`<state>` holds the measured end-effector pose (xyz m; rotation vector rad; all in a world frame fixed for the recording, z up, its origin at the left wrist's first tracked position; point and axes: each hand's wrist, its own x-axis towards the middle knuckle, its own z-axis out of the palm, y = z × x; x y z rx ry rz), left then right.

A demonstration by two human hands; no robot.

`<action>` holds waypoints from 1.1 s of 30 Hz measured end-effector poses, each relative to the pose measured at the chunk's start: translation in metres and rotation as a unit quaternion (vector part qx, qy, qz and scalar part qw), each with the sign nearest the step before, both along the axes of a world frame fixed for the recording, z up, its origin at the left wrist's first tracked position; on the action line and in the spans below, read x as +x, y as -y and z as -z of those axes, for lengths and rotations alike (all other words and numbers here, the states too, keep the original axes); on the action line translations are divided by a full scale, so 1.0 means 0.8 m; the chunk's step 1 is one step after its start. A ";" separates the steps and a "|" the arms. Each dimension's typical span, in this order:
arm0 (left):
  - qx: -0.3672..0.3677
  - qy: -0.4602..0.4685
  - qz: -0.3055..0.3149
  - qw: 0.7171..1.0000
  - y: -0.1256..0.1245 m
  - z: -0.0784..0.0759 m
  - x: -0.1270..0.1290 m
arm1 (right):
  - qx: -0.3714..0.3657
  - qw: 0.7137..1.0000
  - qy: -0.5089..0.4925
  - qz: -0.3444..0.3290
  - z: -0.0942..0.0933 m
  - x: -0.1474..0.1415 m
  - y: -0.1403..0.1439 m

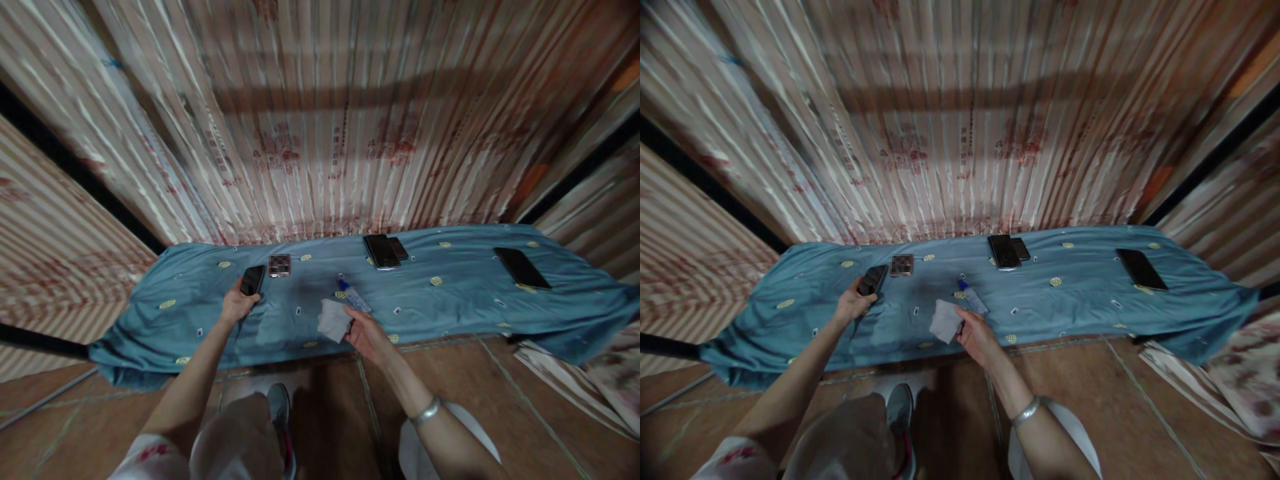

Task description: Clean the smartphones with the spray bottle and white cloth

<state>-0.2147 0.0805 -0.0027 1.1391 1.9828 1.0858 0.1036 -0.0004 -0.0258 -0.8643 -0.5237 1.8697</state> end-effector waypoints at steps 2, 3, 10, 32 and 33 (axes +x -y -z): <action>0.006 0.073 -0.014 0.997 0.012 -0.013 0.001 | 0.004 1.000 0.002 -0.002 -0.001 -0.002 0.002; 0.014 0.115 -0.016 0.993 0.021 -0.020 0.004 | 0.008 1.000 0.002 -0.004 -0.003 -0.003 0.003; 0.075 0.530 0.022 0.844 0.124 -0.055 0.069 | 0.083 0.995 0.035 0.031 -0.021 -0.017 0.016; 0.040 0.558 0.083 0.825 0.327 -0.082 0.217 | 0.594 0.577 0.560 -0.033 -0.099 -0.045 0.265; 0.046 0.545 0.088 0.832 0.331 -0.080 0.219 | 0.596 0.574 0.561 -0.032 -0.097 -0.043 0.272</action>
